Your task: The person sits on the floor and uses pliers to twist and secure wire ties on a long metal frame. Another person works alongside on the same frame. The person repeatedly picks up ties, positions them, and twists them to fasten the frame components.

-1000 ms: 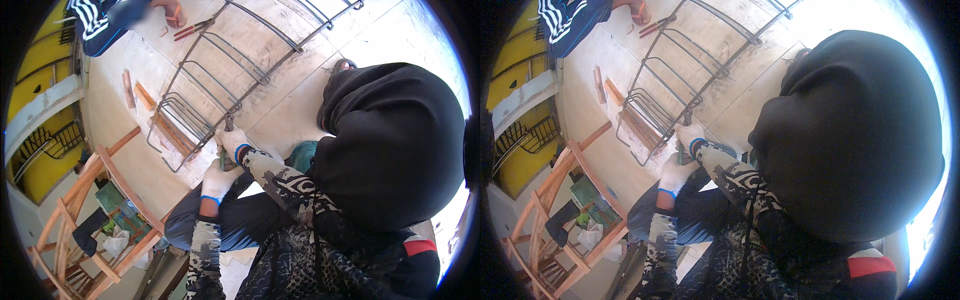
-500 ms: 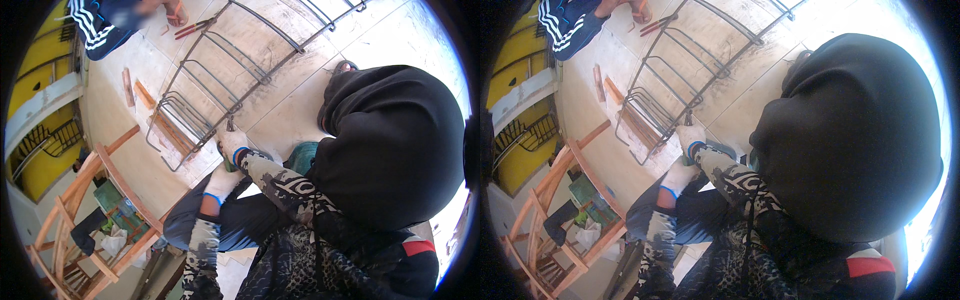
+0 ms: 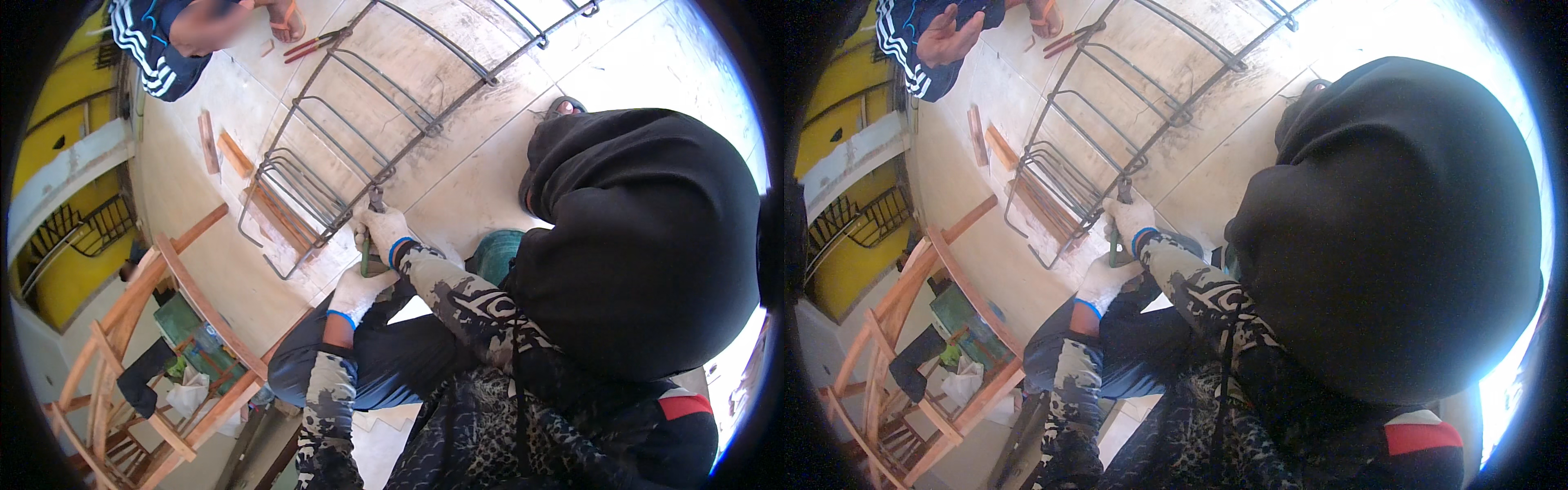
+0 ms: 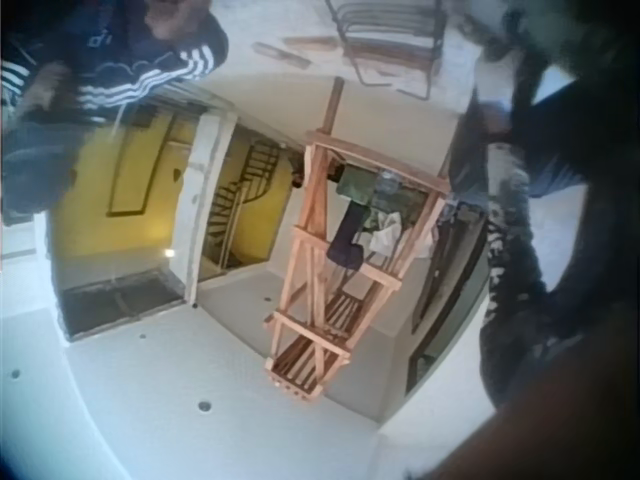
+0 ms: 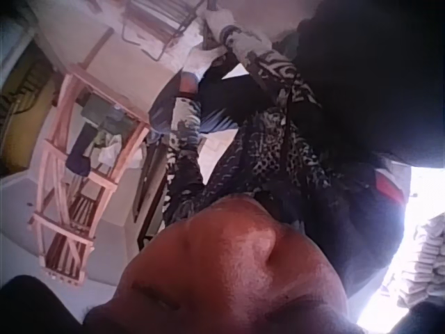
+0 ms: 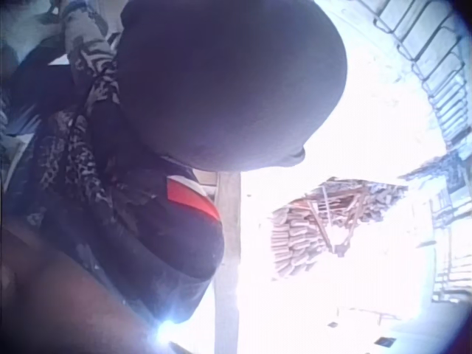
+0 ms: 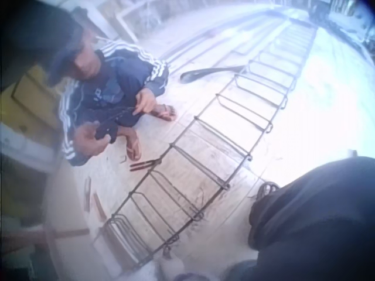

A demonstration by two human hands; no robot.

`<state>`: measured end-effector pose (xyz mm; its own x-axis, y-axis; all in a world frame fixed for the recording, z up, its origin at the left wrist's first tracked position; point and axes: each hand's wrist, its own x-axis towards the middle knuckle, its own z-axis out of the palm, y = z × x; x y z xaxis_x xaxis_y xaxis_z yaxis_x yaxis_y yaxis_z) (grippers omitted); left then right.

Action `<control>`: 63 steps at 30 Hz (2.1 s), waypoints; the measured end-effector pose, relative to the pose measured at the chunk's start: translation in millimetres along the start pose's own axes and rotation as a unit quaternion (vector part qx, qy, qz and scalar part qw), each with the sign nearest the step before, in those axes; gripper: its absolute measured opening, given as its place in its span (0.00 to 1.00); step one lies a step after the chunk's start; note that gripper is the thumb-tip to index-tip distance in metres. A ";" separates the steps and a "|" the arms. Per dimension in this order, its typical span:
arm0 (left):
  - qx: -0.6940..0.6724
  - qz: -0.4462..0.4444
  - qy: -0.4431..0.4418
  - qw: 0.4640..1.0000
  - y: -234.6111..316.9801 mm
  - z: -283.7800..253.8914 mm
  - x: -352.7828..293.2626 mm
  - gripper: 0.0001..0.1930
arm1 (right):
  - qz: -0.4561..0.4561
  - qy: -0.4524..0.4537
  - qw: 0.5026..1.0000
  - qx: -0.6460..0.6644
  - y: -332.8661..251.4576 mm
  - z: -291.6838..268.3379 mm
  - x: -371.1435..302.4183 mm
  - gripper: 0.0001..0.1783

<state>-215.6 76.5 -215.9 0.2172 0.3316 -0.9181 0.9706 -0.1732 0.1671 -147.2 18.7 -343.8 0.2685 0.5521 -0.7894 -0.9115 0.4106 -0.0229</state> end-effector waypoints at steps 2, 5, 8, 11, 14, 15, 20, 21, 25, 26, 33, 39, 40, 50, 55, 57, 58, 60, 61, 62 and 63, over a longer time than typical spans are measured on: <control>0.091 0.045 0.090 0.991 6.3 10.7 -4.9 0.15 | -0.034 -0.012 0.999 0.020 6.6 -5.1 0.9 0.18; 0.094 0.055 0.133 0.985 7.0 15.9 -6.4 0.16 | -0.011 0.017 0.999 -0.049 13.5 -15.6 -7.6 0.22; 0.023 0.045 0.076 0.996 1.6 7.8 1.7 0.14 | 0.065 -0.050 0.995 -0.051 10.1 -19.1 -13.6 0.20; -0.099 -0.044 -0.014 0.994 -2.3 -2.9 1.0 0.13 | 0.107 -0.155 0.971 0.146 -27.4 -4.9 -41.4 0.17; -0.237 -0.110 -0.118 0.958 -8.7 -19.2 6.0 0.17 | 0.091 -0.159 0.975 0.126 -3.8 -9.2 -3.9 0.14; -0.147 -0.068 -0.092 0.982 -4.4 -17.1 2.8 0.17 | 0.083 -0.154 0.978 0.110 -4.8 -6.4 -1.9 0.15; 0.270 0.079 0.069 0.957 -12.0 14.6 -2.9 0.18 | 0.019 0.125 0.967 -0.223 -2.6 14.9 -16.5 0.09; 0.321 0.094 0.096 0.937 -10.2 19.7 -4.2 0.17 | -0.024 0.096 0.972 -0.213 2.9 8.3 -12.3 0.08; -0.149 -0.060 -0.135 0.978 -2.4 -14.0 -7.6 0.19 | 0.010 -0.001 0.999 -0.030 6.8 -12.2 -9.3 0.11; -0.167 -0.076 -0.173 0.968 7.6 -24.4 -13.7 0.21 | 0.028 -0.021 0.999 0.001 2.9 -16.3 -9.9 0.12; -0.058 0.000 -0.030 0.998 -20.9 -42.4 2.6 0.29 | 0.065 -0.060 0.987 -0.133 -33.9 -27.0 -29.6 0.20; 0.060 0.036 -0.006 0.998 20.2 -70.7 -11.6 0.26 | -0.040 -0.064 0.963 -0.257 -10.7 -40.0 4.3 0.31; 0.022 0.031 -0.002 0.999 21.0 -70.1 -12.9 0.25 | -0.058 -0.078 0.961 -0.259 -12.0 -38.3 2.0 0.31; -0.033 0.078 0.065 0.994 33.6 -82.3 -56.3 0.11 | 0.017 -0.200 0.923 -0.330 -48.9 3.2 -28.8 0.39; 0.055 0.098 0.107 0.988 52.6 -95.4 -89.0 0.10 | 0.006 -0.254 0.938 -0.236 -30.3 30.5 -34.5 0.23; 0.122 0.105 0.110 0.981 54.8 -94.4 -88.6 0.08 | 0.023 -0.270 0.944 -0.189 -14.1 25.9 -28.7 0.19; 0.088 0.102 0.110 0.985 48.0 -95.0 -88.6 0.08 | 0.050 -0.279 0.941 -0.187 -12.1 20.0 -26.8 0.14; 0.021 0.096 0.105 0.990 36.5 -94.1 -87.4 0.08 | 0.084 -0.295 0.938 -0.163 -7.3 11.1 -25.5 0.12; 0.049 0.074 0.123 0.988 37.3 -96.0 -88.4 0.08 | 0.100 -0.301 0.936 -0.150 -6.9 9.9 -26.6 0.10; 0.078 0.052 0.141 0.986 41.4 -99.5 -89.9 0.08 | 0.121 -0.264 0.928 -0.233 -1.1 7.5 -12.4 0.11; 0.107 0.030 0.161 0.981 46.1 -101.5 -92.5 0.08 | 0.062 -0.217 0.916 -0.332 -0.6 6.1 -5.6 0.14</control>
<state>-180.4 132.0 -86.8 0.3287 0.5842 -0.7420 0.9185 -0.3807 0.1071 -146.3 19.8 -335.6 0.1165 0.8602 -0.4964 -0.8930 -0.1281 -0.4315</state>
